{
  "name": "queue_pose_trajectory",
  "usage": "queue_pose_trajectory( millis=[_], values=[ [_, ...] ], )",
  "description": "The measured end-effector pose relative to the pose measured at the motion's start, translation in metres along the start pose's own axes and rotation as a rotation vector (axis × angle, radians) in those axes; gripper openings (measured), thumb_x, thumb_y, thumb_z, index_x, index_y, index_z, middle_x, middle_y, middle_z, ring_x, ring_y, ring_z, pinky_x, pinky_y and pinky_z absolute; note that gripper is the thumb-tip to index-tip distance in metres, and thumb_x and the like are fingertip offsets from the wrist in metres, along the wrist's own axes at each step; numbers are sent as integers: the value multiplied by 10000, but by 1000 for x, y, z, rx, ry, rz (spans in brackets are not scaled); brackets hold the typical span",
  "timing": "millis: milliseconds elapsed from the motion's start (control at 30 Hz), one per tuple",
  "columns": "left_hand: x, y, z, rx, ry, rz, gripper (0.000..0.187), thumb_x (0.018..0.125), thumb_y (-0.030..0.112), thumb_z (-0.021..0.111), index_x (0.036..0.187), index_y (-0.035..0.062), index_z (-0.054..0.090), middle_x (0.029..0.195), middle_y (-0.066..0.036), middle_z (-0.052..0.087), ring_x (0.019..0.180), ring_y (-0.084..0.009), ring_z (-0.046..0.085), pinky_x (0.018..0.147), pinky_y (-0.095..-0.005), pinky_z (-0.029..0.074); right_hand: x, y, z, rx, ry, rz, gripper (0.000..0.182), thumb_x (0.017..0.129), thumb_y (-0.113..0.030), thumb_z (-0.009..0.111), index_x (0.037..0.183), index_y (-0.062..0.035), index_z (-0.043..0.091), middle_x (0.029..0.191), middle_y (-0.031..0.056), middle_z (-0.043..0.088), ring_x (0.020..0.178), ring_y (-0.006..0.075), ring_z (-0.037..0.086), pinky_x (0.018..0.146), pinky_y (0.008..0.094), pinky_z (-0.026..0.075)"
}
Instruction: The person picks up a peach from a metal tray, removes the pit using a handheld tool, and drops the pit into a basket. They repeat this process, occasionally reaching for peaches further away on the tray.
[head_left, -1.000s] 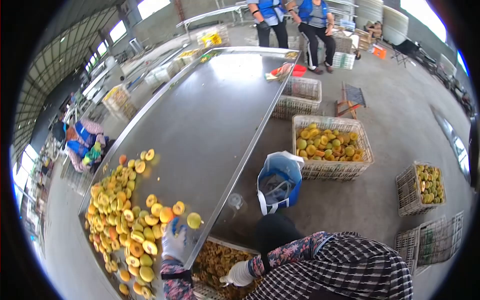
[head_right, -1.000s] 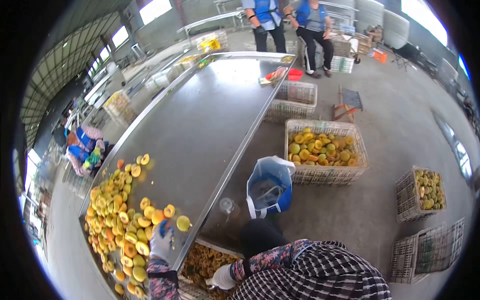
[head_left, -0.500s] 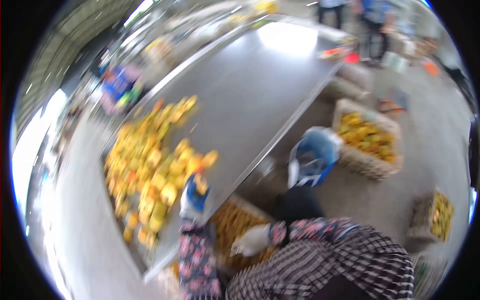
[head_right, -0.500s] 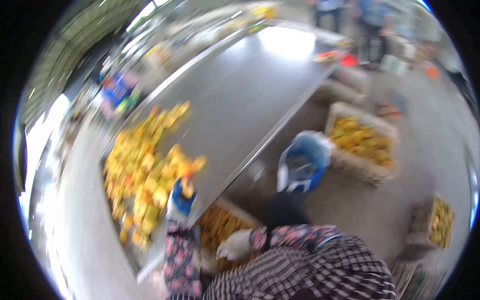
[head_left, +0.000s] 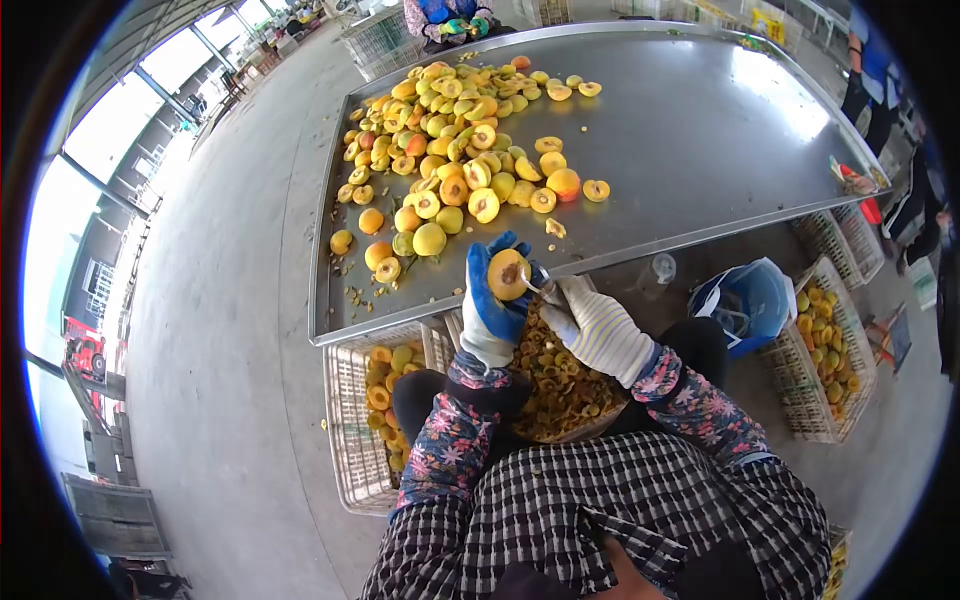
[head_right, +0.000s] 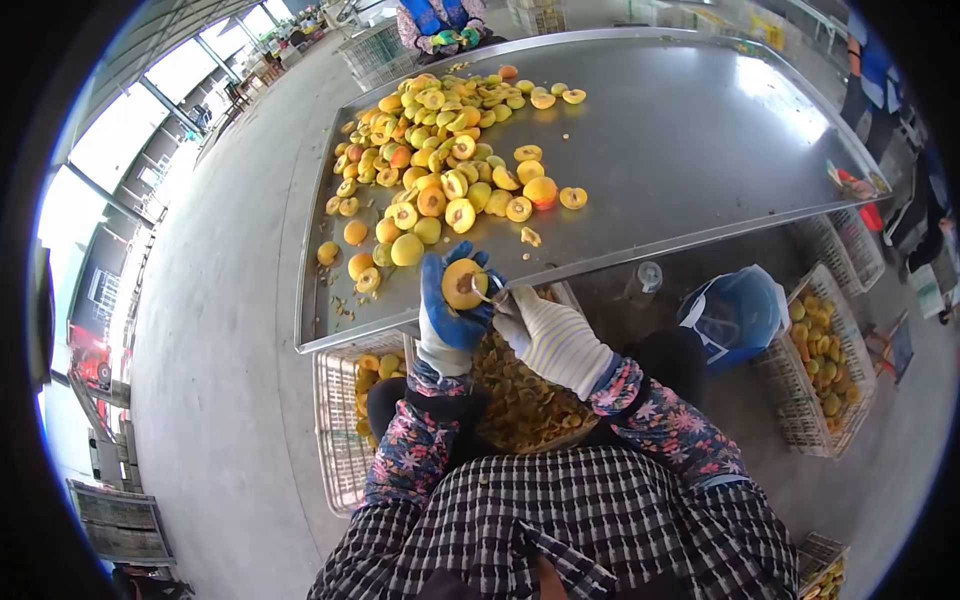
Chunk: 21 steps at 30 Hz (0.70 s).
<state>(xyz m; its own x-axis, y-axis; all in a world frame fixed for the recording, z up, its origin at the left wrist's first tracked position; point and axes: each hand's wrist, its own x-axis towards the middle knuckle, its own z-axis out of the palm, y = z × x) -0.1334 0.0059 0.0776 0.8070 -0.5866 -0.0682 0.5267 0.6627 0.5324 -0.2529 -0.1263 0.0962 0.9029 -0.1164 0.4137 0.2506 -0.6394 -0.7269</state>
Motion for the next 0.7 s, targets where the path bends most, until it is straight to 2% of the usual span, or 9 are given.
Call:
queue_pose_trajectory(
  millis=[100,133,233,267,367,467,567,700],
  values=[
    [-19,-13,18,792,-96,453,378,1038,283,443,1281,-5,475,1214,-169,558,1106,-314,593,1017,-484,494,4,-12,11,-170,-17,28,373,936,-233,606,1197,-2,472,866,194,691,761,396,671,647,478,522],
    [-21,-10,20,558,-111,350,308,1030,188,434,1267,-8,460,1228,-170,546,1115,-337,590,1039,-505,481,2,-5,21,-214,15,17,382,928,-243,620,1182,4,475,815,201,685,713,394,668,608,482,520],
    [-21,-10,17,202,-23,251,298,1020,181,443,1255,-1,470,1218,-177,550,1108,-354,592,1030,-520,484,-1,-6,29,-236,-36,49,399,922,-251,630,1186,4,473,767,210,670,696,393,666,595,487,516],
    [-22,-10,17,176,-25,276,287,1017,171,441,1247,2,476,1213,-179,554,1102,-350,593,1033,-525,482,-2,-7,29,-198,-10,-13,416,920,-254,634,1190,15,467,730,212,658,682,398,660,582,488,511],
    [-27,-11,17,190,-54,350,279,1016,175,445,1232,3,484,1209,-176,559,1094,-350,596,1031,-526,482,-2,-12,26,-184,39,-31,424,917,-248,637,1188,27,464,733,208,658,673,402,654,578,493,506],
    [-29,-10,22,117,-23,313,270,1015,175,444,1220,4,491,1209,-172,560,1086,-352,596,1024,-527,485,-1,-6,30,-214,61,-81,433,920,-261,631,1188,35,461,720,220,651,661,406,649,573,500,502],
    [-28,-13,20,230,-66,425,271,1011,199,472,1201,7,497,1185,-166,568,1071,-355,601,1019,-522,489,-3,-11,33,-274,4,16,443,919,-275,624,1191,36,461,700,234,641,651,408,647,567,504,500],
    [-29,-5,14,16,-11,217,320,1015,314,511,1129,16,524,1093,-158,593,1025,-342,613,978,-508,511,-8,-6,32,-221,-88,-25,432,913,-280,622,1162,39,472,678,238,627,643,417,641,564,508,499]
  ],
)
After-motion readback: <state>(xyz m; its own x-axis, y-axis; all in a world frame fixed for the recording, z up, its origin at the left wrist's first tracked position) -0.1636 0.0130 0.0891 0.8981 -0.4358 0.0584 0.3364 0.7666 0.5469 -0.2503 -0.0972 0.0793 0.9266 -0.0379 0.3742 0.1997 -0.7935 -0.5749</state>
